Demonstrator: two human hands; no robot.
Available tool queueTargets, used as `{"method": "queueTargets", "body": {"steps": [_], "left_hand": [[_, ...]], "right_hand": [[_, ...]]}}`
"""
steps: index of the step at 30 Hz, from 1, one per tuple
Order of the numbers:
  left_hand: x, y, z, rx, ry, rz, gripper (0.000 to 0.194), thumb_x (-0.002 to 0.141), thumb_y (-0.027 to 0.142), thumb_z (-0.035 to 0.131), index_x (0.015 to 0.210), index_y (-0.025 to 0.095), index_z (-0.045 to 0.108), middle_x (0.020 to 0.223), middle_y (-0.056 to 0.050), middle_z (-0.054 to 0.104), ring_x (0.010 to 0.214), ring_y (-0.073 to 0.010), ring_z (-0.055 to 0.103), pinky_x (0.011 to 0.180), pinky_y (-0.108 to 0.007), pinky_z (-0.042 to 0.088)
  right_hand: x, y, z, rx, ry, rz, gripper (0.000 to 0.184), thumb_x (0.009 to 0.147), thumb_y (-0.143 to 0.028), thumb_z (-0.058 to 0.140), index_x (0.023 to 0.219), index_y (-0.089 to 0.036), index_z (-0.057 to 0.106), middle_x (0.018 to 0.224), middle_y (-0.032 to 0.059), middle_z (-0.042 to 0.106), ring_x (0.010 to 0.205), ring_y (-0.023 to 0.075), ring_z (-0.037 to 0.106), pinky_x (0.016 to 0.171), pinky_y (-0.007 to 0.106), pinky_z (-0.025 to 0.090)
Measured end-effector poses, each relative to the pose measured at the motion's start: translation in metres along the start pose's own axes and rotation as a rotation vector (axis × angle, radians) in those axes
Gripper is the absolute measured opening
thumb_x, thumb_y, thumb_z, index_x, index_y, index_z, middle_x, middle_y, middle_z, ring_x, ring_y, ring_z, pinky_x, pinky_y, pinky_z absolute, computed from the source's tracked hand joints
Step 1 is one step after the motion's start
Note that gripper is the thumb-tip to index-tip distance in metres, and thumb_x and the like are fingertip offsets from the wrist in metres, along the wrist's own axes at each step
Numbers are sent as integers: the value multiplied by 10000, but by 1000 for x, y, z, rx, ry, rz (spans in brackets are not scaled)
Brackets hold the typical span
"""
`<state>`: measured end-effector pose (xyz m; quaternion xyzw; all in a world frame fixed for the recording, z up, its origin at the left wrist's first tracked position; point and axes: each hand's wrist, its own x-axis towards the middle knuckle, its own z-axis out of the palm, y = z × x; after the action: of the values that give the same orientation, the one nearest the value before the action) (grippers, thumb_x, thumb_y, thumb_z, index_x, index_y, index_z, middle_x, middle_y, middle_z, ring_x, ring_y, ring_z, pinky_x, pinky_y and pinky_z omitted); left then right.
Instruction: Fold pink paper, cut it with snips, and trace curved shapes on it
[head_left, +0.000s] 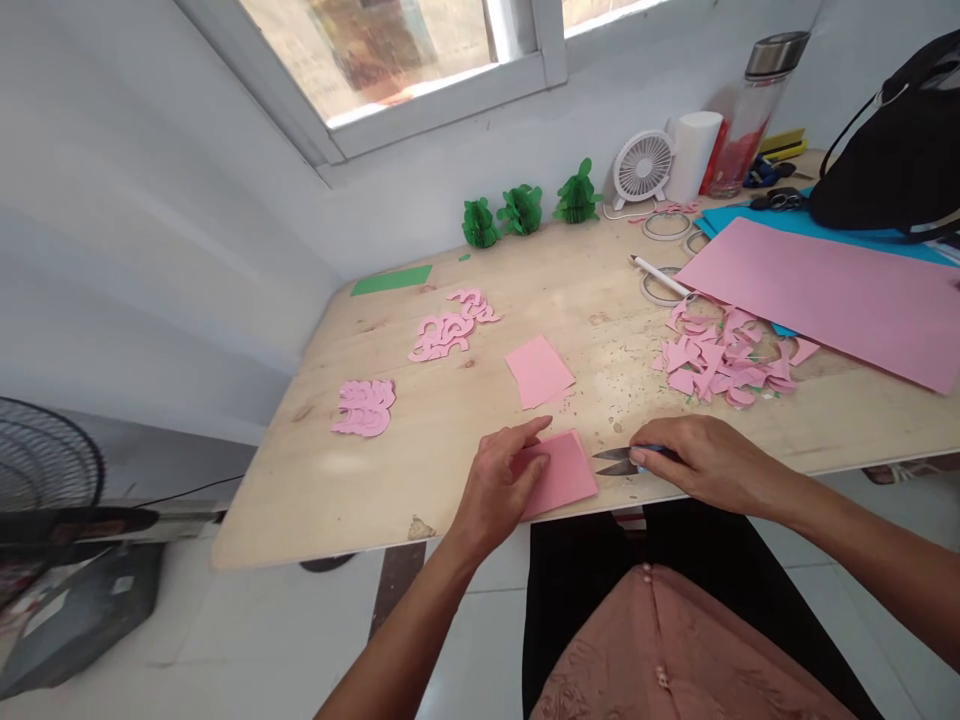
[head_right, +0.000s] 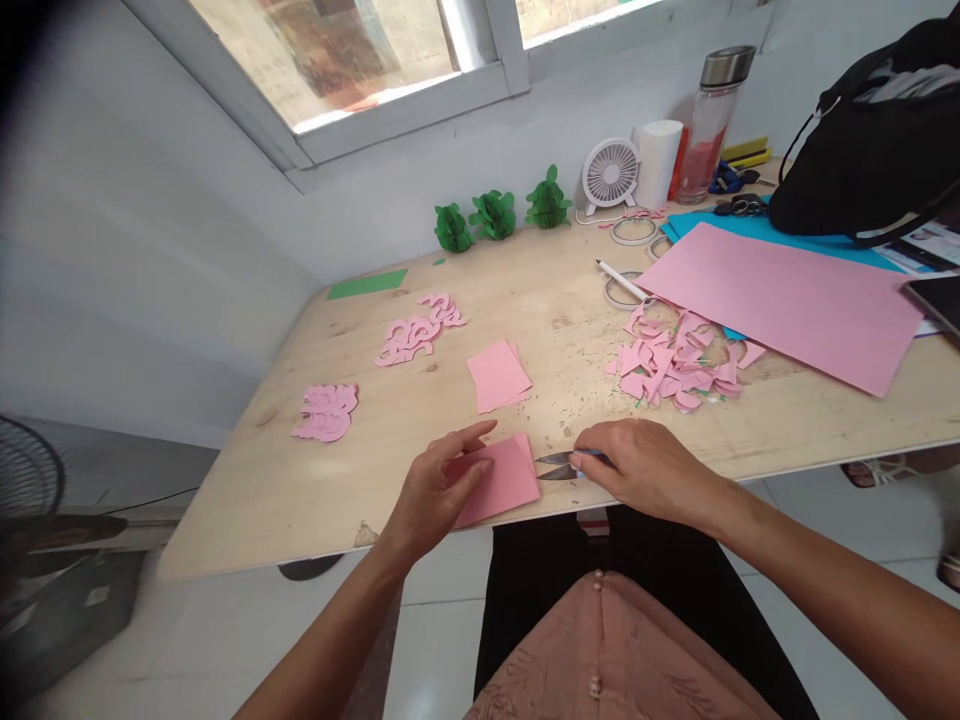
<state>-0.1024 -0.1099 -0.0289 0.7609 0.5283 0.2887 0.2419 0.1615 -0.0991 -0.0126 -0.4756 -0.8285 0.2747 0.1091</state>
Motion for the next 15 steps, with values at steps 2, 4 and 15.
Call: {"method": "queueTargets", "body": {"steps": [2, 4, 15], "left_hand": [[0, -1, 0, -12, -18, 0, 383, 854, 198, 543, 1231, 259, 576, 998, -36, 704, 930, -175, 642, 902, -376, 500], [1, -1, 0, -15, -30, -1, 371, 856, 208, 545, 1221, 261, 585, 1031, -40, 706, 948, -183, 642, 902, -382, 506], [5, -1, -1, -75, -57, -19, 350, 843, 191, 544, 1177, 263, 619, 1114, -43, 692, 964, -189, 649, 905, -382, 516]], "right_hand": [[4, -5, 0, -114, -29, -3, 302, 929, -318, 407, 782, -199, 643, 724, 38, 669, 672, 176, 602, 567, 266, 358], [9, -9, -2, -195, -61, -14, 315, 933, -303, 393, 723, -194, 603, 699, 35, 659, 658, 176, 592, 550, 268, 314], [17, -14, -9, -294, -177, -92, 332, 927, -284, 402, 660, -186, 574, 651, 32, 653, 596, 155, 577, 519, 279, 234]]}}
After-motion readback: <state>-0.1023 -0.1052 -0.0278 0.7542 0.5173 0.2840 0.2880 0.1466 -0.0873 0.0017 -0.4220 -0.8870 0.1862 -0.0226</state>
